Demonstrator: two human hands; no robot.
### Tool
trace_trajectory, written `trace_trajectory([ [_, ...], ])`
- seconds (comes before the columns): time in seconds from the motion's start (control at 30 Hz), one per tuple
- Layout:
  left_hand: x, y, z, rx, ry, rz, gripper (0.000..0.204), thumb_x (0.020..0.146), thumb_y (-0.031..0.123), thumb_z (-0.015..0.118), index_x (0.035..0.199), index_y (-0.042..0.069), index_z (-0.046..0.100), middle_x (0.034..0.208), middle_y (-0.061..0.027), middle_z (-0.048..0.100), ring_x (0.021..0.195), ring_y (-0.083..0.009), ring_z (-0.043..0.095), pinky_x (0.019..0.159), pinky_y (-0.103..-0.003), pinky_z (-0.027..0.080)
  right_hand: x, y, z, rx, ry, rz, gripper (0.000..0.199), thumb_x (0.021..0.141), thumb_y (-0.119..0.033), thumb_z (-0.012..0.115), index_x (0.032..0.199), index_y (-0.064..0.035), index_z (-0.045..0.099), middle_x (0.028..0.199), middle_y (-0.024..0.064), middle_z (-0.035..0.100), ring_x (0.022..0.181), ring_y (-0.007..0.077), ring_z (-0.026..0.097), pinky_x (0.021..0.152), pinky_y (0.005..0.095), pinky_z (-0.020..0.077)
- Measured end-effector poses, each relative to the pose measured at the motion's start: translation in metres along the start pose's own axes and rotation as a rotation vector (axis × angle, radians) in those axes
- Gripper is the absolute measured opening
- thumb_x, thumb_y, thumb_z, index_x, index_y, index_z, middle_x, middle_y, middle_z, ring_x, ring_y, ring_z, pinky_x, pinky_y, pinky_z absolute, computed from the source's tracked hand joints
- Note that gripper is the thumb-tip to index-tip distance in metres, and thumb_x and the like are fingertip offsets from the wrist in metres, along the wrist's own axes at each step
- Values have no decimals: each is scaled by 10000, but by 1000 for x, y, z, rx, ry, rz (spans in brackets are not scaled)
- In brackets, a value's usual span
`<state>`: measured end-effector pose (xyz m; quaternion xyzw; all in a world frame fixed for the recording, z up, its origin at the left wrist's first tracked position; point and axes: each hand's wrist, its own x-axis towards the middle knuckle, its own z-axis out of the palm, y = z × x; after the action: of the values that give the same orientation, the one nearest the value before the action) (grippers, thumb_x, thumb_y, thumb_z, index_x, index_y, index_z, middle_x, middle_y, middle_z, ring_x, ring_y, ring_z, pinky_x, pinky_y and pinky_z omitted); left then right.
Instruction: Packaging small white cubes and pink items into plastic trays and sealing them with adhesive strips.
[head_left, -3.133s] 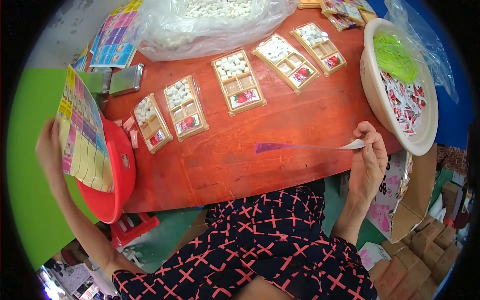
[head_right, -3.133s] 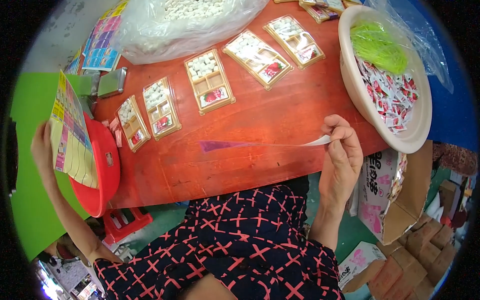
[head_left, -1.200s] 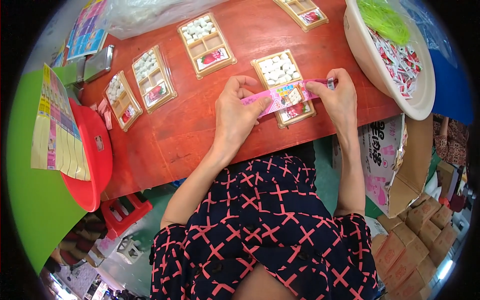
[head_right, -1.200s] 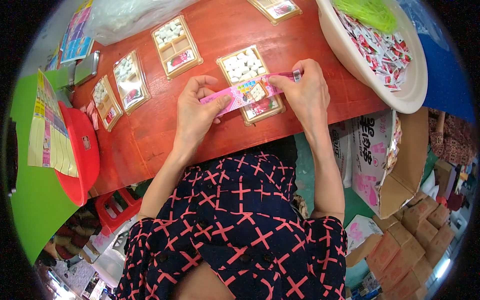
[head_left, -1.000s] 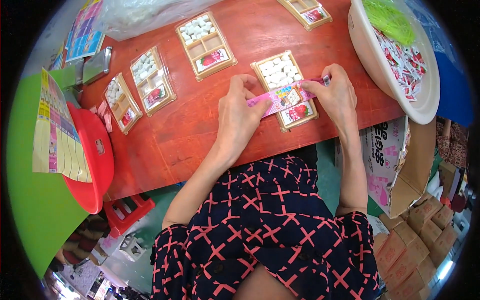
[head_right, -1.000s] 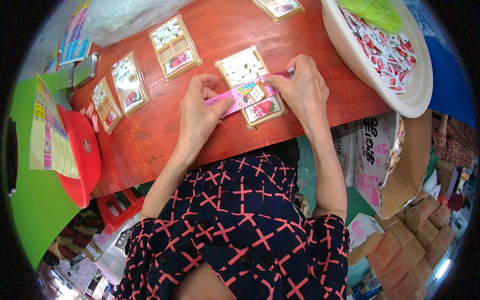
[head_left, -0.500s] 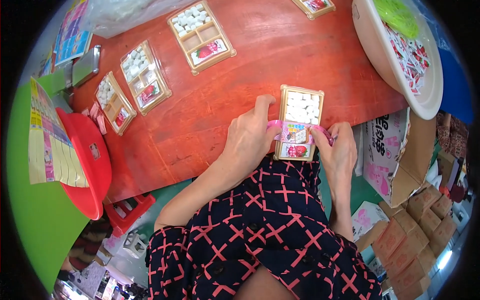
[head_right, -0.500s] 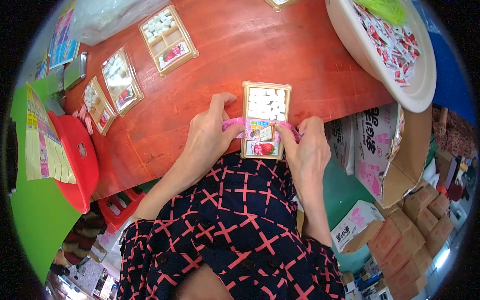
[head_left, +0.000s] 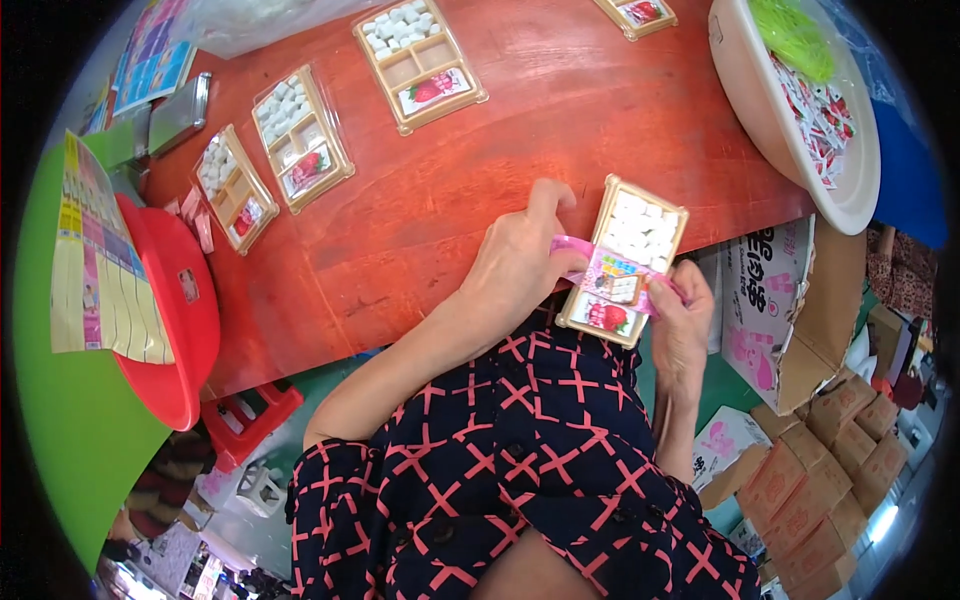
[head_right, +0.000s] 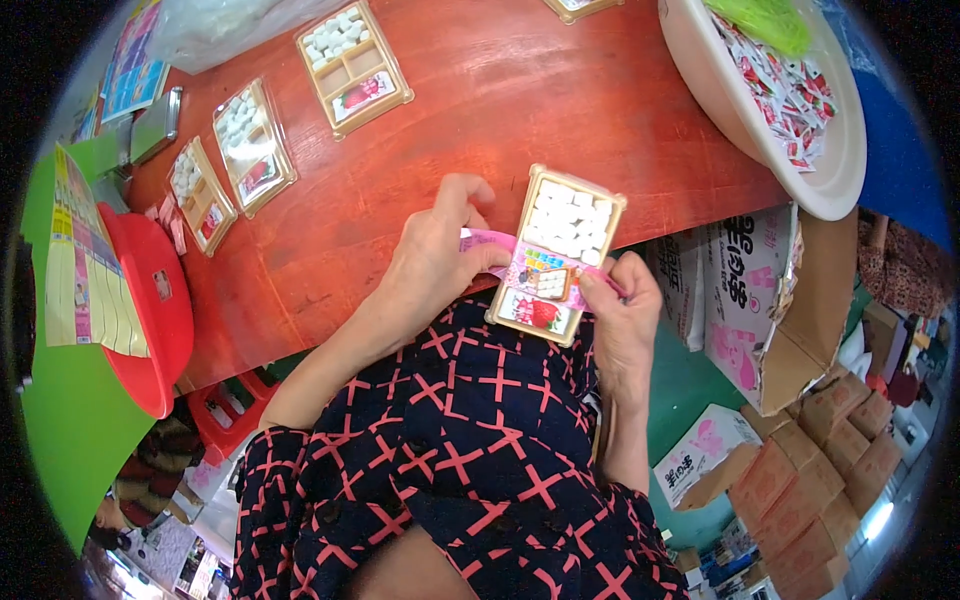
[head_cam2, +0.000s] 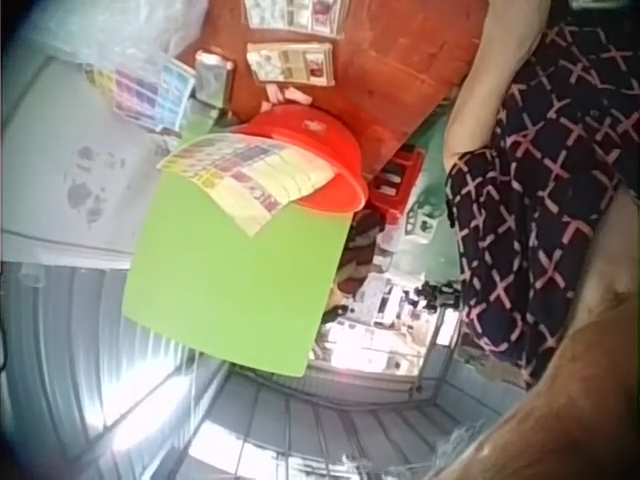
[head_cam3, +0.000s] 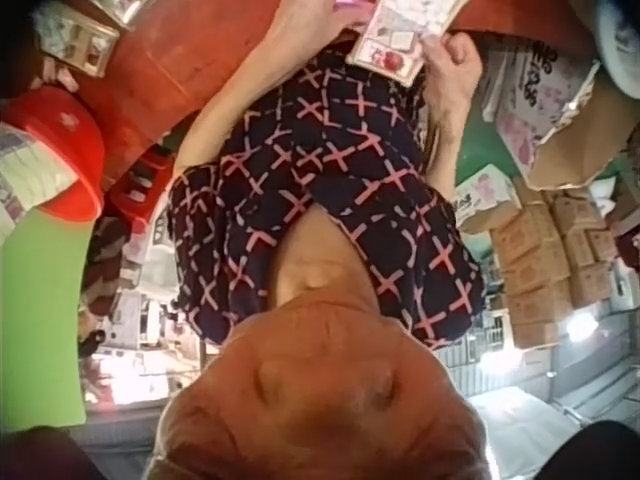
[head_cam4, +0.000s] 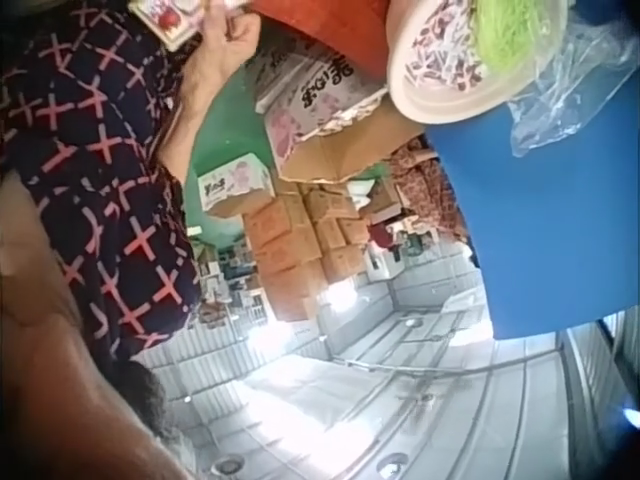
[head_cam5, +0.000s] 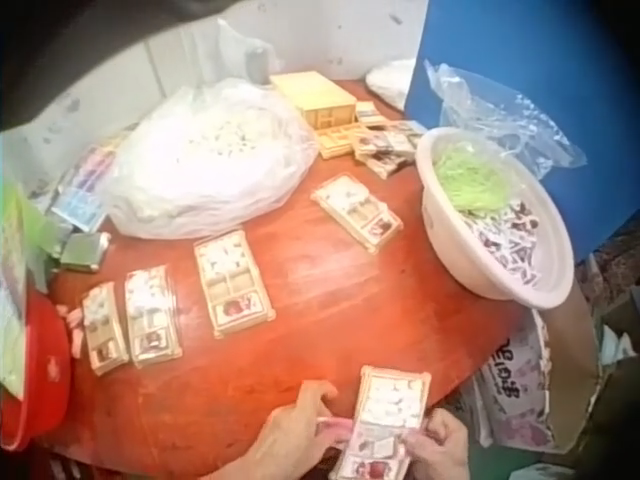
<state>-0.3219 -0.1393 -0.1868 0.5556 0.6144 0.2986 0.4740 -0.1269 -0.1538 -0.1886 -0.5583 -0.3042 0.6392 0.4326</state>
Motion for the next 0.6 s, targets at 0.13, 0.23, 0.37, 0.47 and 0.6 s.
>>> trace_trajectory([
  [0.13, -3, 17, -12, -293, 54, -47, 309, 688, -6, 670, 870, 11, 421, 788, -127, 590, 689, -177, 604, 563, -269, 483, 8, -18, 11, 15, -73, -127, 360, 738, 21, 599, 641, -133, 288, 662, -50, 342, 611, 25, 343, 600, 176, 334],
  [0.23, -6, 16, -15, -71, 164, 158, 178, 730, -2, 635, 806, -2, 474, 960, -179, 557, 903, -214, 577, 683, -312, 486, 14, -27, 23, 13, -102, -216, 369, 728, 44, 594, 639, -132, 282, 658, -54, 329, 603, 18, 318, 586, 168, 313],
  [0.37, -15, 10, -12, 61, 189, 205, 110, 766, 59, 610, 794, -12, 531, 1121, -272, 456, 1058, -343, 497, 818, -394, 431, 16, -27, 36, -55, -91, -279, 376, 723, 73, 578, 636, -133, 276, 639, -54, 333, 594, 12, 317, 571, 157, 299],
  [0.47, -24, 9, -7, -113, 227, 195, 135, 781, 99, 595, 859, -8, 573, 1216, -274, 394, 1148, -386, 401, 922, -417, 351, 15, -25, 42, -117, -117, -311, 374, 723, 80, 573, 639, -130, 275, 623, -49, 355, 581, 15, 318, 554, 156, 298],
  [0.6, -29, -1, -9, -201, 177, 181, 160, 760, 81, 613, 887, -11, 582, 1233, -222, 390, 1118, -355, 413, 928, -380, 348, 17, -20, 42, -240, -171, -309, 370, 725, 64, 586, 655, -122, 274, 694, 25, 516, 620, 36, 408, 582, 159, 345],
])
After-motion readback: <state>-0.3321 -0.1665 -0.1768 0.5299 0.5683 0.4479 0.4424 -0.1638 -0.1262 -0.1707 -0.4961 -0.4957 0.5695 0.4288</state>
